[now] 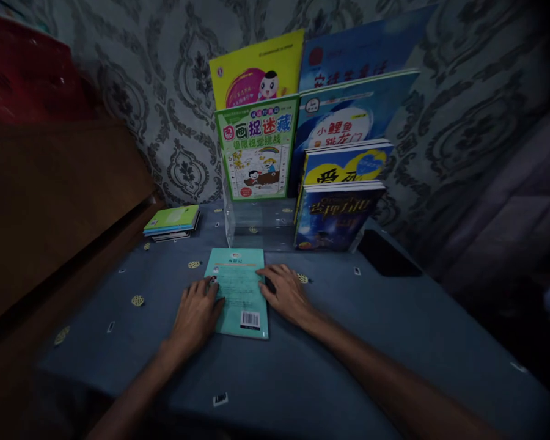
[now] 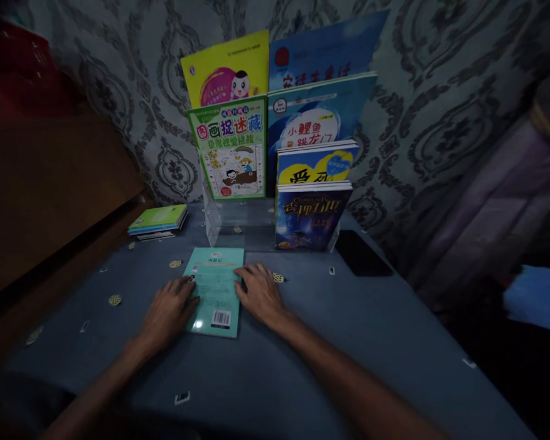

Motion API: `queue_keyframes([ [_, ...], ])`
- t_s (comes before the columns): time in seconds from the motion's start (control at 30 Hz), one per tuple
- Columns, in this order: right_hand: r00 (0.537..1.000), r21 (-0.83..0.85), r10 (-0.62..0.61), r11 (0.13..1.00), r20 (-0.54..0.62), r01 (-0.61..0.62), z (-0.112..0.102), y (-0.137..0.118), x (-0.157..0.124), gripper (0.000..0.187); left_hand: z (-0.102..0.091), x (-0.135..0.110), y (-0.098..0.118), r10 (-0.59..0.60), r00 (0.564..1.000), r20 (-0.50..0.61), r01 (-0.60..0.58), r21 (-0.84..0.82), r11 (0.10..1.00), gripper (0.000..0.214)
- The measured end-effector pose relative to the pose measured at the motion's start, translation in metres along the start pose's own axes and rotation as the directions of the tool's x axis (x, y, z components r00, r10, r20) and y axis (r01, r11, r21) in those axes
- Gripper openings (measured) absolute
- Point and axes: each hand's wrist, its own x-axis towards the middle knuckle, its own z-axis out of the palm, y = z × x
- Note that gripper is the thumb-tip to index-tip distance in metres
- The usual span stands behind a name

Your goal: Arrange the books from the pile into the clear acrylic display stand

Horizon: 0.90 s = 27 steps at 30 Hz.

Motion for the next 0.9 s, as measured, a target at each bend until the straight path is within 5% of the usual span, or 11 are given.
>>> queue_keyframes([
  [0.07,1.000,0.021,-0.003,1.000,-0.006,0.003,0.001,0.002,0.001,0.030,-0.002,-0.006,0.007,0.161,0.986,0.031,-0.161,-0.019,0.987,0.035],
  [0.2,1.000,0.057,0.002,0.998,0.004,-0.002,0.002,0.006,0.004,0.032,-0.004,-0.017,0.015,0.474,0.875,0.099,-0.459,-0.143,0.877,0.069],
  [0.63,1.000,0.084,0.001,0.996,-0.012,0.000,0.006,0.007,0.003,0.032,0.001,-0.010,0.011,0.610,0.792,0.018,-0.610,0.010,0.792,0.040],
  [0.8,1.000,0.065,0.001,0.998,-0.010,-0.001,0.006,0.006,0.002,0.032,-0.008,-0.006,0.006,0.569,0.822,0.028,-0.559,-0.153,0.815,0.041],
  [0.9,1.000,0.044,-0.022,0.999,-0.021,0.023,0.006,0.006,0.002,0.032,-0.009,-0.001,-0.008,0.366,0.930,0.019,-0.353,-0.224,0.908,0.043],
])
